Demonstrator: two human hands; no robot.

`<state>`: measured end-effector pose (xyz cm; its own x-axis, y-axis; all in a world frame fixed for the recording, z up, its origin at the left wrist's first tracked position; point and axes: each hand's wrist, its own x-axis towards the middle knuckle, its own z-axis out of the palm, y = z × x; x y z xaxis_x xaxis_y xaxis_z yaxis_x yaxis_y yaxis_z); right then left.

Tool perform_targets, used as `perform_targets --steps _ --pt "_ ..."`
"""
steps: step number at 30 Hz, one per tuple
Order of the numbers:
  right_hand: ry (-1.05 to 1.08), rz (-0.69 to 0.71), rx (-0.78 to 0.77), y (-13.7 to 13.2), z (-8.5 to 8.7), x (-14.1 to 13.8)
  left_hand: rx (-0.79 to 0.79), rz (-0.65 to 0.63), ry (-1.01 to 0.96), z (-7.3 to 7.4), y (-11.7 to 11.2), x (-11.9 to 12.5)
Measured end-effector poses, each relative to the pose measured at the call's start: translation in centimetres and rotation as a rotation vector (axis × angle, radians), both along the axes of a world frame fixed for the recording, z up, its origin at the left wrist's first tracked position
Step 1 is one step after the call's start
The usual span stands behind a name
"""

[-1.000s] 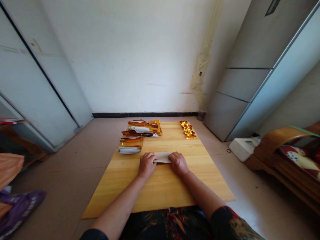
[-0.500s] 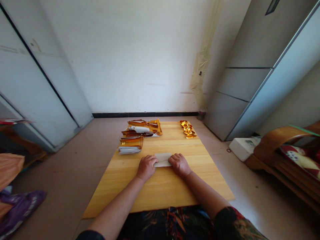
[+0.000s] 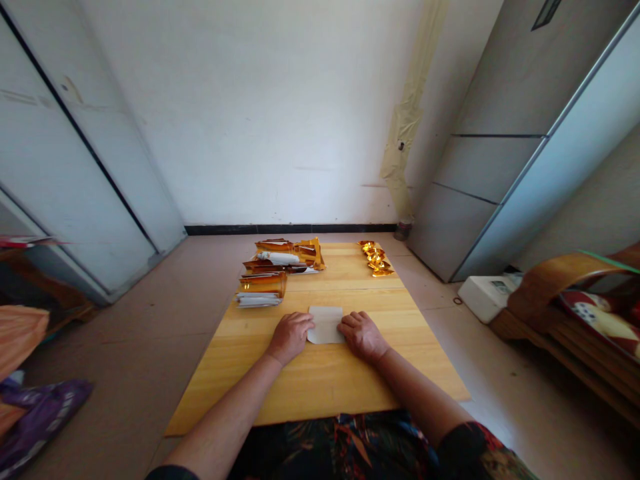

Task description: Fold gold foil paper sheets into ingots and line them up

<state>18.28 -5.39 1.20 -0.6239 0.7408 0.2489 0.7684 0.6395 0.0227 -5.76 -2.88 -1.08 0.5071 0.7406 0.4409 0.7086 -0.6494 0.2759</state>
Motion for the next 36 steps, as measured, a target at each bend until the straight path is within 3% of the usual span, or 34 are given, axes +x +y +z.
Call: perform_targets --steps 4,8,13,18,23,32,36 --pt "0.003 0.000 0.004 0.0 -0.3 0.1 -0.062 0.036 0.023 0.7 -0.1 0.2" --pt "0.004 0.006 0.010 0.2 -0.3 0.3 -0.163 0.078 0.074 2.5 -0.3 1.0" --pt "0.006 -0.002 0.004 0.2 -0.3 0.3 -0.153 0.146 0.211 3.9 -0.8 2.3" --pt "0.010 -0.020 -0.003 0.1 -0.2 0.1 -0.027 0.079 0.188 2.8 -1.5 2.9" --pt "0.014 -0.052 -0.024 -0.1 -0.2 -0.1 -0.026 -0.072 0.166 1.3 -1.7 3.1" --pt "0.049 -0.277 -0.111 -1.3 0.4 -3.8 0.006 -0.065 0.043 0.1 -2.0 2.8" --pt "0.028 -0.290 -0.115 -1.4 0.6 -4.9 -0.002 -0.060 0.005 0.0 -2.1 2.8"
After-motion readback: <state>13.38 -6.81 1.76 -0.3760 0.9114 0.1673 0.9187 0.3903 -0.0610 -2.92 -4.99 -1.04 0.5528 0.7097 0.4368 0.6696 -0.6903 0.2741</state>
